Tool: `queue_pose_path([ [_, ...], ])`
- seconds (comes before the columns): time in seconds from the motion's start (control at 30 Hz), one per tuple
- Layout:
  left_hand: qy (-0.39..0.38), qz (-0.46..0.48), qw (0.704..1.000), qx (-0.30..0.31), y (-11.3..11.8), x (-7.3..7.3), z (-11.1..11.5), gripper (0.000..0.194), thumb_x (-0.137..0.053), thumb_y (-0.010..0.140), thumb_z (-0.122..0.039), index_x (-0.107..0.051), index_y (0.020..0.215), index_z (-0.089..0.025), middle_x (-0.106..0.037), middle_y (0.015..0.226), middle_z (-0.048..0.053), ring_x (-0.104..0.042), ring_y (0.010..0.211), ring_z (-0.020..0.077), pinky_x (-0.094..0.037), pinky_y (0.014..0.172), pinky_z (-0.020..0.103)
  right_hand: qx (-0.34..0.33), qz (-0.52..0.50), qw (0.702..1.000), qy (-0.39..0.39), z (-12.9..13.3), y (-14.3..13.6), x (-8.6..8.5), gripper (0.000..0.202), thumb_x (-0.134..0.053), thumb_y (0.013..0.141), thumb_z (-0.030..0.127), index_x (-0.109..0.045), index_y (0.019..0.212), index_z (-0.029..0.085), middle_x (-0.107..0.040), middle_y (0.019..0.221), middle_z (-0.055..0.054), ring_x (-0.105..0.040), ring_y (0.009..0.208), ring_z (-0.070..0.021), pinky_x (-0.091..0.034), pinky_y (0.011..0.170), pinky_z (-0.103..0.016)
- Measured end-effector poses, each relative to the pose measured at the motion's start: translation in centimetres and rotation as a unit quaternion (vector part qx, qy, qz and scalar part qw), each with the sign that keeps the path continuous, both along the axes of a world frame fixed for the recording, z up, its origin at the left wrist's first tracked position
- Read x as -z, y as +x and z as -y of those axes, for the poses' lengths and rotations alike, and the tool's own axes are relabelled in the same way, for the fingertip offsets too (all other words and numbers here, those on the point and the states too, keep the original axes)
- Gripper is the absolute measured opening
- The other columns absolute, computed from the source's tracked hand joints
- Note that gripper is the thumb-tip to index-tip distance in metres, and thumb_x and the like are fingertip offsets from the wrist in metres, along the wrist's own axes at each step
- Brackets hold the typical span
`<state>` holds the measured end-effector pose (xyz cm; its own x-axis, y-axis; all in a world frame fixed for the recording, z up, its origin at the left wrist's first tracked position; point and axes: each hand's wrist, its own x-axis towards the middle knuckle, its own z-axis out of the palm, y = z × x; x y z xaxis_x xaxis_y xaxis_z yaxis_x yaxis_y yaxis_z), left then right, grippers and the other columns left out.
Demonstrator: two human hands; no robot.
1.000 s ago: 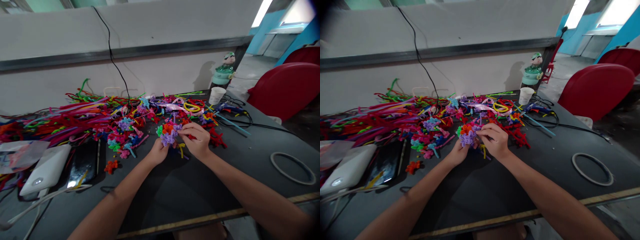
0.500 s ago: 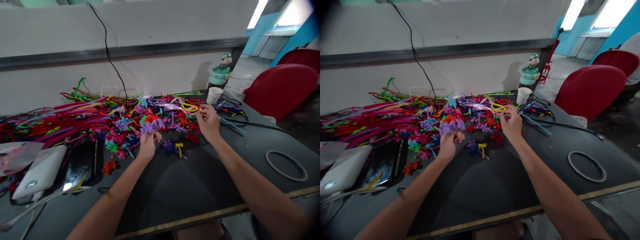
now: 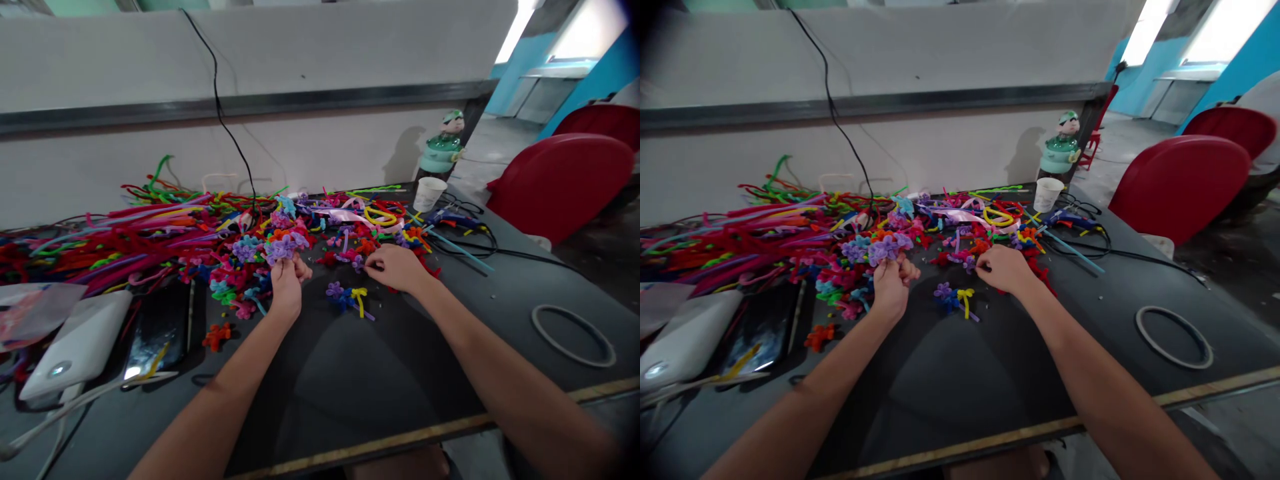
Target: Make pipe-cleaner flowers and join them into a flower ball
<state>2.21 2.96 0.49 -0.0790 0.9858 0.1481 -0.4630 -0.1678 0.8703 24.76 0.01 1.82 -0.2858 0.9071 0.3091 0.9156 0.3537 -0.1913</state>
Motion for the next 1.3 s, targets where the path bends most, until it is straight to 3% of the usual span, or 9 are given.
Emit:
queue_pose_path([
  [0.13,-0.013,0.000,0.999,-0.029,-0.2,0.5,-0.4,0.030,-0.051,0.085,-0.041,-0.043,0.067,-0.018,-0.028,0.040,-0.011,-0.027,0.035,0.0045,-0.034,0.043,0.020,0.014,-0.058,0.996,0.070,0.1,0.3,-0.5,0.025,-0.056,0.081,0.043,-0.070,0.080,0.022,-0.068,0.076,-0.003,-0.059,0.076,-0.0179,-0.043,0.065,-0.028],
  [0.23,-0.018,-0.031,0.999,-0.017,-0.1,0.9,-0.5,0.033,-0.052,0.084,-0.042,-0.042,0.064,-0.018,-0.029,0.040,-0.010,-0.028,0.034,0.0045,-0.034,0.042,0.020,0.014,-0.071,0.986,0.152,-0.8,-0.9,-1.3,0.025,-0.048,0.089,0.029,-0.066,0.104,0.021,-0.068,0.096,-0.006,-0.058,0.093,-0.0198,-0.043,0.082,-0.032],
  [0.3,-0.007,-0.054,0.999,0.000,0.0,1.1,-0.5,0.037,-0.054,0.082,-0.045,-0.041,0.061,-0.018,-0.029,0.041,-0.010,-0.029,0.034,0.0043,-0.032,0.041,0.020,-0.048,-0.011,0.986,0.162,-2.1,-2.0,-1.9,0.027,-0.046,0.090,0.021,-0.064,0.109,0.022,-0.066,0.102,-0.007,-0.055,0.098,-0.0210,-0.041,0.086,-0.035],
  [0.43,0.006,-0.084,0.996,0.007,0.2,1.3,-0.4,0.043,-0.056,0.078,-0.050,-0.039,0.056,-0.018,-0.029,0.041,-0.009,-0.029,0.034,0.0040,-0.030,0.039,0.019,-0.147,0.135,0.969,0.144,-5.0,-3.5,-2.8,0.022,-0.048,0.088,0.014,-0.070,0.088,0.017,-0.065,0.099,-0.010,-0.054,0.096,-0.0239,-0.040,0.082,-0.036],
  [0.57,-0.022,-0.099,0.995,-0.024,0.1,1.2,-0.3,0.040,-0.054,0.080,-0.049,-0.041,0.060,-0.018,-0.030,0.042,-0.009,-0.028,0.036,0.0043,-0.027,0.038,0.018,-0.117,0.165,0.976,0.085,-5.9,-2.8,-2.9,0.018,-0.054,0.081,0.011,-0.070,0.077,0.018,-0.066,0.083,-0.008,-0.056,0.086,-0.0213,-0.041,0.071,-0.032],
  [0.83,0.010,-0.147,0.988,-0.053,0.0,1.1,0.4,0.045,-0.050,0.080,-0.054,-0.034,0.056,-0.019,-0.031,0.046,-0.007,-0.028,0.040,0.0047,-0.026,0.039,0.018,0.117,-0.026,0.980,0.161,-2.5,-0.6,-2.3,0.015,-0.055,0.079,0.019,-0.069,0.075,0.018,-0.070,0.088,-0.007,-0.061,0.087,-0.0226,-0.043,0.069,-0.030],
  [1.03,-0.018,-0.159,0.985,0.066,0.1,1.1,1.1,0.050,-0.053,0.074,-0.060,-0.039,0.052,-0.018,-0.030,0.043,-0.006,-0.026,0.039,0.0056,-0.023,0.039,0.020,0.027,-0.264,0.954,0.142,-0.4,-2.8,-2.4,0.021,-0.059,0.079,0.029,-0.067,0.063,0.018,-0.064,0.064,-0.003,-0.060,0.064,-0.0172,-0.043,0.062,-0.028],
  [1.2,0.043,-0.146,0.980,0.131,0.5,1.0,1.4,0.052,-0.053,0.076,-0.059,-0.035,0.049,-0.018,-0.030,0.046,-0.005,-0.029,0.043,0.0066,-0.027,0.042,0.021,-0.012,-0.490,0.871,0.016,0.2,-5.4,-0.7,0.026,-0.056,0.082,0.039,-0.071,0.091,0.020,-0.068,0.076,-0.003,-0.062,0.074,-0.0189,-0.047,0.064,-0.030],
  [1.3,0.049,-0.140,0.979,0.139,0.8,0.7,1.7,0.048,-0.057,0.074,-0.056,-0.038,0.052,-0.018,-0.035,0.049,-0.004,-0.032,0.046,0.0072,-0.031,0.045,0.021,-0.014,-0.567,0.823,-0.026,0.4,-6.5,0.8,0.029,-0.060,0.079,0.043,-0.071,0.088,0.018,-0.066,0.072,-0.002,-0.061,0.071,-0.0184,-0.048,0.061,-0.029],
])
